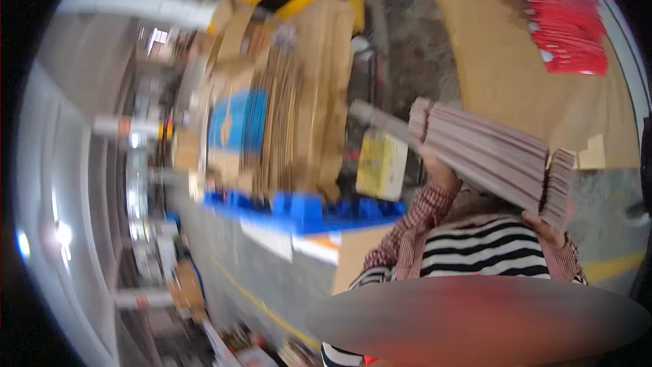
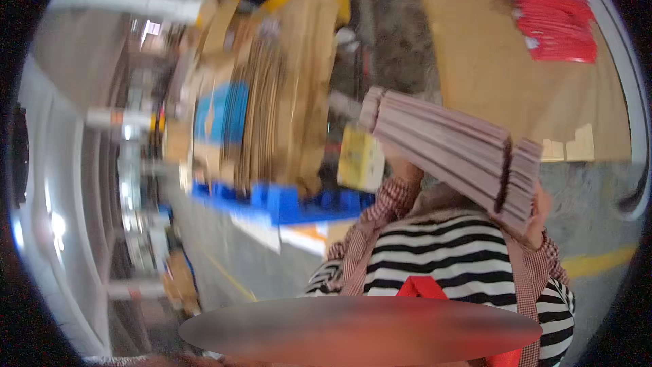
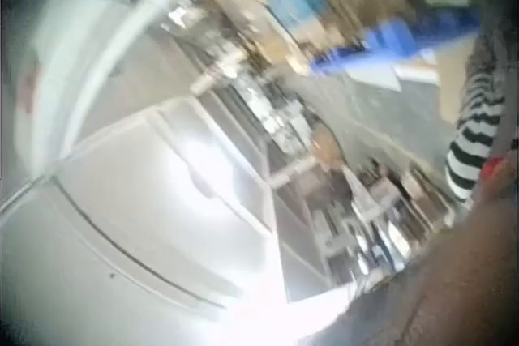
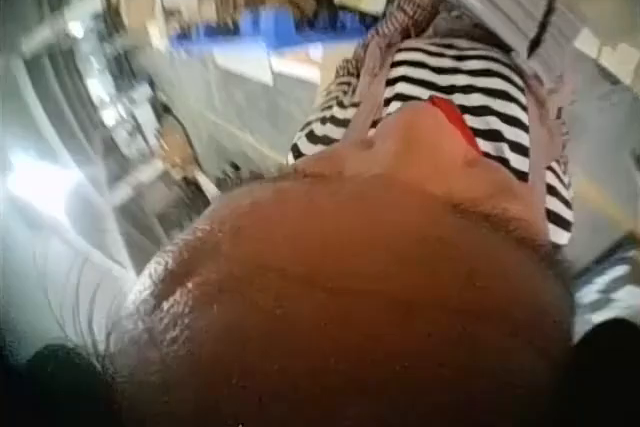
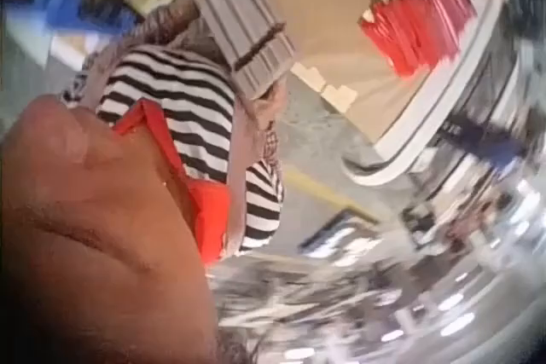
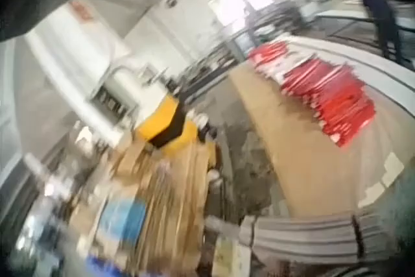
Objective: Organizing and stacking large white sheets of paper or cardstock on a table in an industrial facility.
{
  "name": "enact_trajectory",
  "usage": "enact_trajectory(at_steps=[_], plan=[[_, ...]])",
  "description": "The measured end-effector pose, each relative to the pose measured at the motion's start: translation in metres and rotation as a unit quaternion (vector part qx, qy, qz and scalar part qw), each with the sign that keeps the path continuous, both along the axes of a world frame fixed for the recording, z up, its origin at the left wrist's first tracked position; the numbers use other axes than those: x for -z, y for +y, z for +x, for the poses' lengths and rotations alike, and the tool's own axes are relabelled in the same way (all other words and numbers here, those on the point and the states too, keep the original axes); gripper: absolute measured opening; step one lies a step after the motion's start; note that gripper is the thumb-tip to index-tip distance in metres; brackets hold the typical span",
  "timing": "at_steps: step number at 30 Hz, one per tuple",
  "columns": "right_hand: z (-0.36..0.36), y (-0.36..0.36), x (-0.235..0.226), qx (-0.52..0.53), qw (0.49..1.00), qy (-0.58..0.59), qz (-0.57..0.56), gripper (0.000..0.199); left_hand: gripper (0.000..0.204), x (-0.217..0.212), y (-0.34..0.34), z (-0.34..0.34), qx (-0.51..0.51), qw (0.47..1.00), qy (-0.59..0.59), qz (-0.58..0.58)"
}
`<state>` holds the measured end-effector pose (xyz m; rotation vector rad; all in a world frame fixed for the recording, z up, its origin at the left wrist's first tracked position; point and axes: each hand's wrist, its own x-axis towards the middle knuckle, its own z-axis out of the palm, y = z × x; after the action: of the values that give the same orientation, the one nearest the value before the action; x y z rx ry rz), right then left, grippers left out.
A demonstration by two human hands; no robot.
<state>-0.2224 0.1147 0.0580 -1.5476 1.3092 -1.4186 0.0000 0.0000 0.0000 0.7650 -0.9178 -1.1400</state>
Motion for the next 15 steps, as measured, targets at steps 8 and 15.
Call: enact_trajectory(at_steps=[8,15], plan=[[0.02,0.024,-0.044,0.167,0.985,0.037,0.005,0.042,0.058,0.021,-0.055,-0.008,0.327,0.929,-0.156,-0.071],[0.095,-0.024,-0.049,0.281,0.94,0.195,-0.004,0.049,0.054,0.076,-0.143,0.008,0.428,0.895,-0.111,-0.047]])
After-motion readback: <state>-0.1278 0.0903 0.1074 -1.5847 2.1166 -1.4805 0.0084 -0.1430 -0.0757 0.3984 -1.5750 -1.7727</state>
